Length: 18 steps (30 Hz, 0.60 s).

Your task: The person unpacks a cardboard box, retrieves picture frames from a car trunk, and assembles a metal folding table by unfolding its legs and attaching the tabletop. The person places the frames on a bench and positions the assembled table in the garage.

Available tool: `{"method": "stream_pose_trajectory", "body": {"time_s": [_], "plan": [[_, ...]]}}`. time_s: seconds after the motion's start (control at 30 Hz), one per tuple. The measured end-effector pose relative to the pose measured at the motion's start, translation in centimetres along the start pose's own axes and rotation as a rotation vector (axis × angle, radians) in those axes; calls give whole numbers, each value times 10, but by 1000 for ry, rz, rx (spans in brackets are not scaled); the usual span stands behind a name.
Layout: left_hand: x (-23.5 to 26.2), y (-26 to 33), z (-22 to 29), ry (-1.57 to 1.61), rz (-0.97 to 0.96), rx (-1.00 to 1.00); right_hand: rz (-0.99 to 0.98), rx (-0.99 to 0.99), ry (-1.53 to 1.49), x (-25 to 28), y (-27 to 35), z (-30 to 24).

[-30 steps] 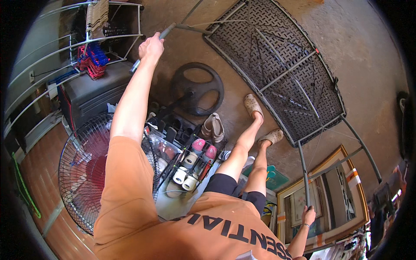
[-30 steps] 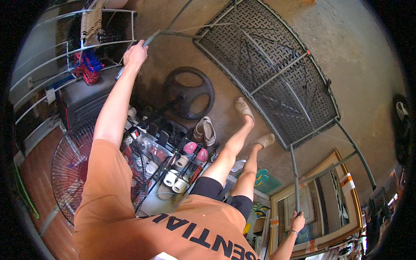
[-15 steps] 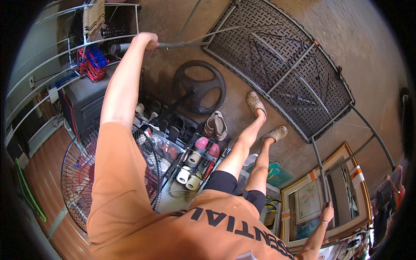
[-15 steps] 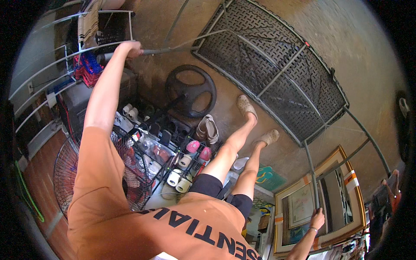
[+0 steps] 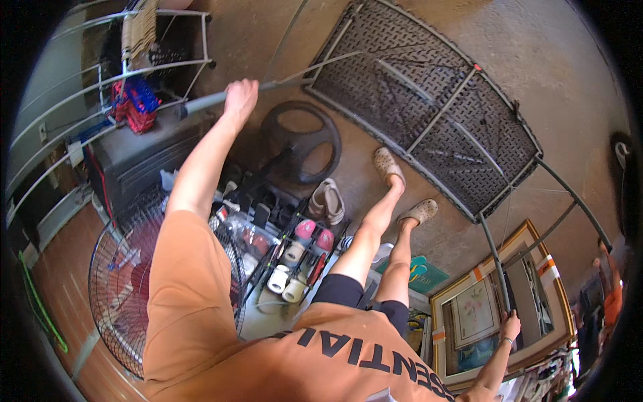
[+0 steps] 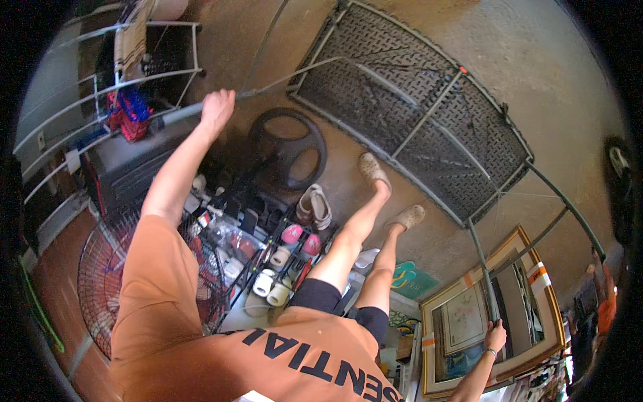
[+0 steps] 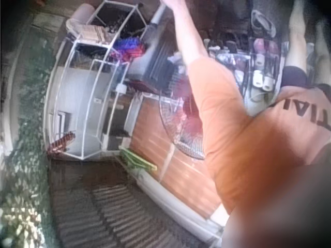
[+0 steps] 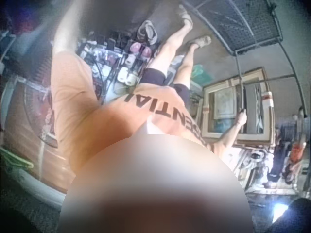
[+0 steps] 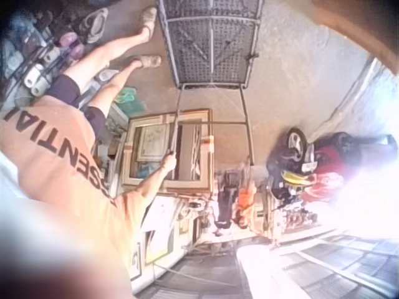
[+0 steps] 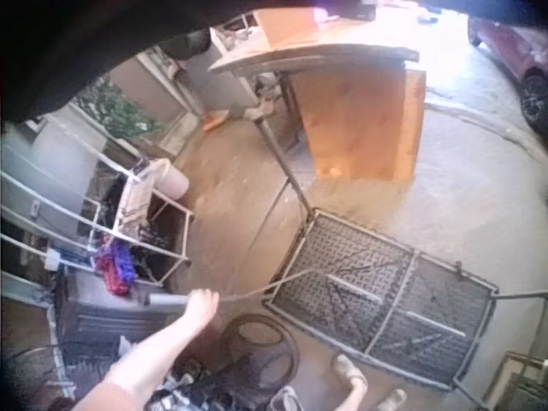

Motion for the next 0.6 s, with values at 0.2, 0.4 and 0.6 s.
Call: {"method": "stream_pose_trajectory", "body": {"time_s": [0.2,0.4,0.6], "plan": [[-28,-11,3,-122,-46,-2,-21,-6,19,-4,-5,1],[-23,-12,-1,10,-64,-60,-31,-29,16,-5,-5,-1],[-15,-21,-3,266,-200,56,-29,-57,-17,0,-1,-4]]}}
Point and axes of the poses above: each hand's wrist, its own y-axis away from the middle knuckle, its own x-axis out of the back of the hand, z = x × y, the point moved 8 cm from there along -y, towards the middle knuckle, and after that the axes turned 3 degrees about y, right-handed, at the moved point
